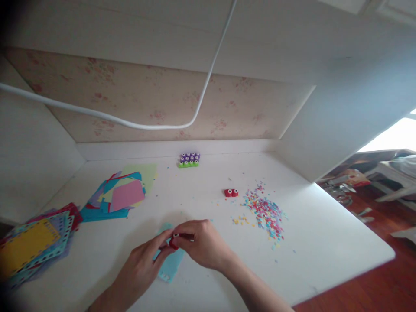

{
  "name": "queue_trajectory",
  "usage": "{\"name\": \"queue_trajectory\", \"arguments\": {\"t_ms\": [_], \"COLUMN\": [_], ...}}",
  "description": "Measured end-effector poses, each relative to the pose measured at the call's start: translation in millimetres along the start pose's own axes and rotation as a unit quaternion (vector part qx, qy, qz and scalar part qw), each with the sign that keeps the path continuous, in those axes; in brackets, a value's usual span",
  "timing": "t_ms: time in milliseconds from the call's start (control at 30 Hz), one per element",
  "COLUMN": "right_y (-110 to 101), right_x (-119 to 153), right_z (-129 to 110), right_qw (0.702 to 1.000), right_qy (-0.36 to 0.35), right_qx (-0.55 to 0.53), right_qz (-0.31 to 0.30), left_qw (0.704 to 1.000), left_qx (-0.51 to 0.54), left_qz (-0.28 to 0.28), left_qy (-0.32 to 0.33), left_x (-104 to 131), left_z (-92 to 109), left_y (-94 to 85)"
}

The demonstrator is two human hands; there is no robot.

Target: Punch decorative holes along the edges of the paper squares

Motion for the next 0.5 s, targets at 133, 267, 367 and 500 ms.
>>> {"name": "queue_trajectory", "arguments": {"t_ms": [133, 267, 367, 500], "right_y": [-10.4, -88.1, -169.9, -221.3], "right_x": [5.8, 18.8, 49.2, 60.1], "right_z": [21.2, 62.9, 100.2, 135.5], "right_qw": [0.997, 0.969, 0.892, 0.862], "right_qy": [0.048, 0.078, 0.126, 0.15], "right_qx": [-0.048, -0.073, 0.019, 0.084], "right_qz": [0.034, 0.223, 0.434, 0.476], "left_qw": [0.999, 0.995, 0.99, 0.984], "left_qx": [-0.047, -0.097, -0.137, -0.168], "left_qz": [-0.014, -0.02, -0.018, -0.041], "left_qy": [0.003, -0.008, -0.015, -0.037], "left_x": [0.1, -1.0, -1.4, -0.9], "left_z": [3.0, 2.0, -2.7, -12.2], "left_y": [1.7, -4.9, -10.8, -8.3]}}
Point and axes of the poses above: each hand's wrist, its own x-axis away from the middle knuckle, its own y-axis out of the palm, z = x × y, the point moved 10 cm from there along -x, towards the middle knuckle, and after that the axes turned 5 degrees about y, right-handed, at the moved point
